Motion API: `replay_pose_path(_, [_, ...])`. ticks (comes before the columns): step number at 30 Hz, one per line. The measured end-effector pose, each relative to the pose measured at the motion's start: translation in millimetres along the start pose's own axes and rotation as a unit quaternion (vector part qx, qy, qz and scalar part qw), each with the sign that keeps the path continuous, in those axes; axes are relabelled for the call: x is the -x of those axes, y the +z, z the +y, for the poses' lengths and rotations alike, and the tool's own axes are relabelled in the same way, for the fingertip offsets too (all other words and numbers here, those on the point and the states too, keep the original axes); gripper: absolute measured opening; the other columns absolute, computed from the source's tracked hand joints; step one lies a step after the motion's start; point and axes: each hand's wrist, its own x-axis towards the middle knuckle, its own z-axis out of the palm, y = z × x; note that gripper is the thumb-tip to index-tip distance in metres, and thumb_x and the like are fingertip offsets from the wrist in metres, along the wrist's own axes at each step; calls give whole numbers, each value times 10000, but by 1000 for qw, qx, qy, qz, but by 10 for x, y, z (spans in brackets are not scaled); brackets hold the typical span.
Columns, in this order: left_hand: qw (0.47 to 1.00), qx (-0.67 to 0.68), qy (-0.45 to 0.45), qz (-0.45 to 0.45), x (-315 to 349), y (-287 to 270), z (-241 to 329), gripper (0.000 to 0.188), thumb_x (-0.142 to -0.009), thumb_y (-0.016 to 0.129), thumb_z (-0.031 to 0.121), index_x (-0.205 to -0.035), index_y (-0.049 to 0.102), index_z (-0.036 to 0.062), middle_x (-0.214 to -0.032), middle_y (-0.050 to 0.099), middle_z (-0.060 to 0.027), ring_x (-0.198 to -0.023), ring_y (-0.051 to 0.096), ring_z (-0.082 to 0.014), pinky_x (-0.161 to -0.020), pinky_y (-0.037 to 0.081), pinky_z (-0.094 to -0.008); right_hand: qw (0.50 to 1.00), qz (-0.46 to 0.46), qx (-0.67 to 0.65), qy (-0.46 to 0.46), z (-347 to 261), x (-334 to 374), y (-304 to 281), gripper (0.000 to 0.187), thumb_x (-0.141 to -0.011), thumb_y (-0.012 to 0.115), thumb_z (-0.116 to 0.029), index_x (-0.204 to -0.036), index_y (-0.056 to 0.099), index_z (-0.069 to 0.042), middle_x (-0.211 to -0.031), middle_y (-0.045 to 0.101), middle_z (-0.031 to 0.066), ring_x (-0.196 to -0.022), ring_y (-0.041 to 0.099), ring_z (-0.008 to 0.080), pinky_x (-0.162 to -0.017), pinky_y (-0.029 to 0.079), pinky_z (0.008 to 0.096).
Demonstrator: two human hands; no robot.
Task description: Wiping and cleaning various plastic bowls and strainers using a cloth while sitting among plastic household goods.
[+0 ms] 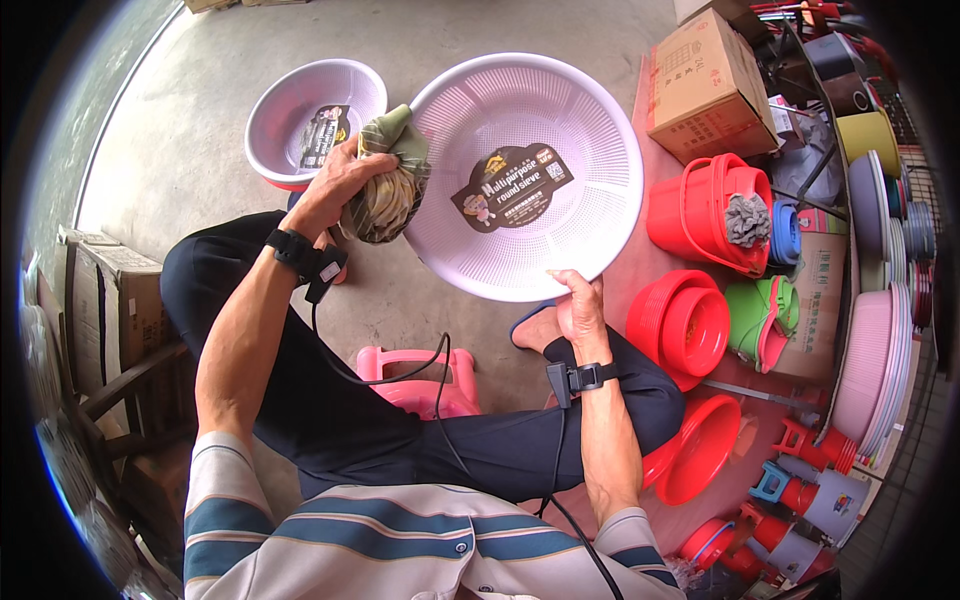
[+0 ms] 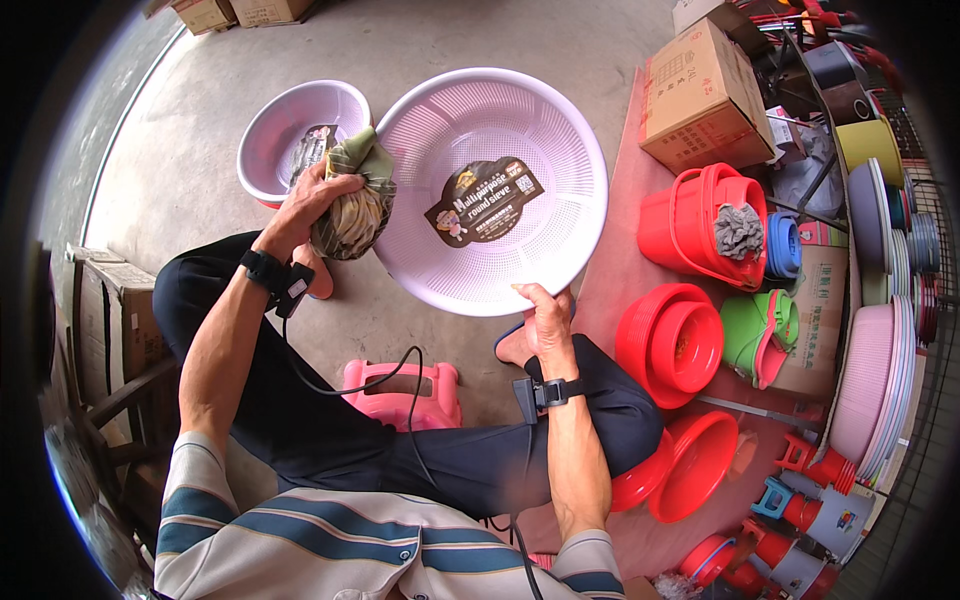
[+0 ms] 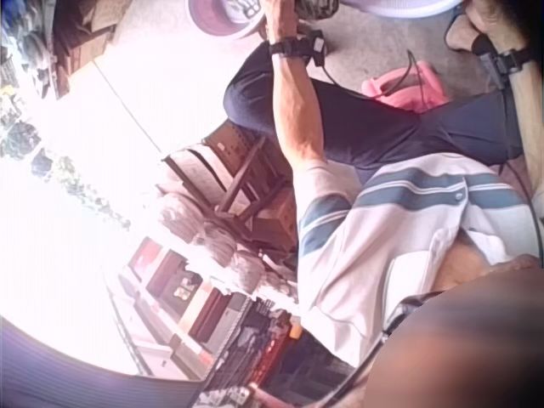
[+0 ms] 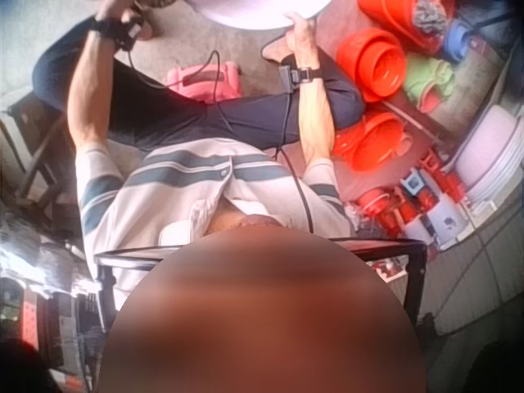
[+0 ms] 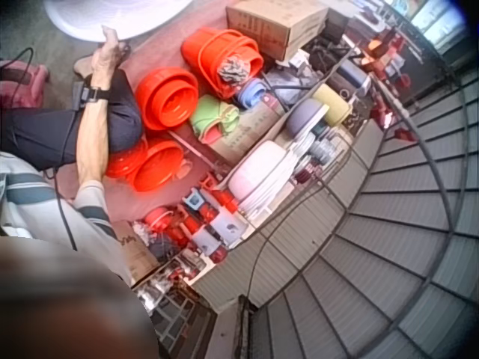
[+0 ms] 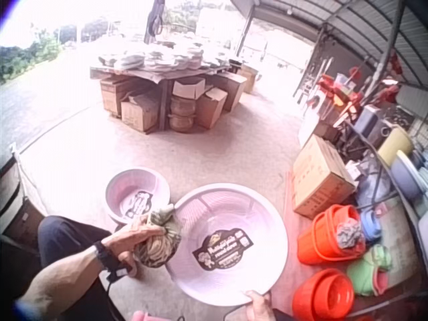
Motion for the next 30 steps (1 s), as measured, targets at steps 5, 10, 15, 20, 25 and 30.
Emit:
replay_pose_path(5, [1000, 5, -12, 4, -22, -3, -25, 410, -901, 712, 209, -1243, 636, -2, -1097, 716, -82, -966, 704, -157, -903, 569, -313, 1000, 1, 16, -7, 16, -16, -26, 525, -797, 631, 76, -1314, 577, 11, -1198, 645, 93, -1096, 633, 226, -954, 541, 356])
replay_pose_path(10, [1000, 4, -20, 5, -25, 7, -22, 417, -902, 714, 209, -1253, 630, -1, -1104, 716, -84, -972, 705, -159, -905, 571, -314, 1000, 4, 17, -4, 12, -9, -25, 523, -794, 621, 76, -1311, 576, 14, -1186, 647, 97, -1086, 636, 228, -942, 548, 359])
replay_pose_path(15, [1000, 9, -18, 10, -1, 26, 5, 423, -901, 712, 209, -1260, 631, 2, -1112, 713, -90, -981, 703, -161, -909, 569, -315, 1000, 5, 12, -5, -13, 7, 10, 531, -796, 618, 76, -1321, 565, 18, -1181, 646, 99, -1082, 639, 228, -940, 550, 362])
replay_pose_path(20, [1000, 2, -11, 9, -5, 11, -11, 420, -902, 710, 207, -1259, 634, 0, -1110, 713, -89, -980, 704, -162, -911, 568, -315, 1000, 5, 18, -4, -7, 4, 14, 527, -800, 626, 62, -1322, 564, 23, -1166, 650, 98, -1069, 646, 222, -967, 539, 366])
replay_pose_path(25, [1000, 0, -15, 13, -33, -2, -55, 417, -904, 713, 206, -1259, 636, -2, -1113, 717, -91, -975, 708, -163, -909, 572, -316, 1000, 3, 29, -11, 6, -12, 12, 514, -803, 634, 47, -1313, 566, 26, -1141, 654, 94, -1048, 652, 214, -992, 530, 371])
replay_pose_path(30, [1000, 1, 1, 12, -39, 4, -71, 419, -906, 712, 202, -1264, 640, -3, -1109, 722, -92, -970, 712, -165, -906, 576, -317, 999, 7, 33, -12, 18, -16, -3, 498, -803, 624, 41, -1298, 573, 37, -1125, 660, 94, -1046, 652, 213, -984, 530, 367])
